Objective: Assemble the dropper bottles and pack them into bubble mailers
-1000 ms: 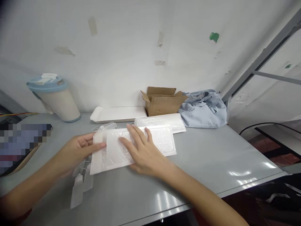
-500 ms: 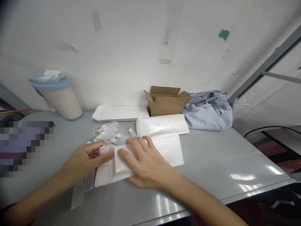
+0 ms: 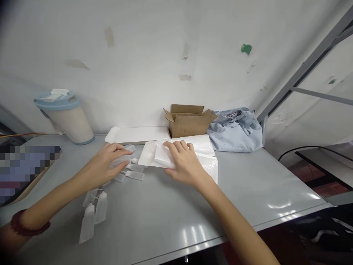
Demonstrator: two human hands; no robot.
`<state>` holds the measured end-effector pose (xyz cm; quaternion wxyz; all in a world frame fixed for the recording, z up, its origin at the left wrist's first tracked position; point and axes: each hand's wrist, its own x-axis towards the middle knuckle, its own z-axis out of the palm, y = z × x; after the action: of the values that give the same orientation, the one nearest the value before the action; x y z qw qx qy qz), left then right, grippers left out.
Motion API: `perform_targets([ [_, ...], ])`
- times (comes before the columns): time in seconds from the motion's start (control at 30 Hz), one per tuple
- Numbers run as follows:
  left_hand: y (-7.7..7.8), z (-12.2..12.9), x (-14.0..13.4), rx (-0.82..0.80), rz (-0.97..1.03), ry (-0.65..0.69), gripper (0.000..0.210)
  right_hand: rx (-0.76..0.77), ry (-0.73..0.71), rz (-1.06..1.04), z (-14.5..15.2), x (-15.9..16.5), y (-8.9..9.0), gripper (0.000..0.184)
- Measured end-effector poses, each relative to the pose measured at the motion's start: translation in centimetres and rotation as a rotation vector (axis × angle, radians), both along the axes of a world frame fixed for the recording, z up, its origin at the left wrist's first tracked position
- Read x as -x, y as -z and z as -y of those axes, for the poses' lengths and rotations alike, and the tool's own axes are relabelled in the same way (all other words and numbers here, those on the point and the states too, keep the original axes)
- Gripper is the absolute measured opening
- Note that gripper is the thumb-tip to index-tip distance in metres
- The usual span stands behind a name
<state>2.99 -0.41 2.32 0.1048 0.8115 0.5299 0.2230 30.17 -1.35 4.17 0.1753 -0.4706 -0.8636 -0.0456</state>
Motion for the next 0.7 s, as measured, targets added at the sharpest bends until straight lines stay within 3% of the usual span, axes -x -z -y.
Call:
perform_targets([
  [0.23, -0.3, -1.1, -1.2, 0.024, 0.003, 0.022, 0.029, -0.003, 0.077, 0.057, -0.7, -0.2, 0.2, 0.055],
  [0.53, -3.3, -0.5, -0.8, -0.005, 0.219, -0.135, 0.026, 0.016, 0.092, 0.08, -0.9, -0.5, 0.2, 0.054],
  [0.7, -3.8, 0.0, -2.1, -0.072, 0.3, -0.035, 0.02, 0.05, 0.057, 0.065, -0.5, 0.0, 0.2, 0.055],
])
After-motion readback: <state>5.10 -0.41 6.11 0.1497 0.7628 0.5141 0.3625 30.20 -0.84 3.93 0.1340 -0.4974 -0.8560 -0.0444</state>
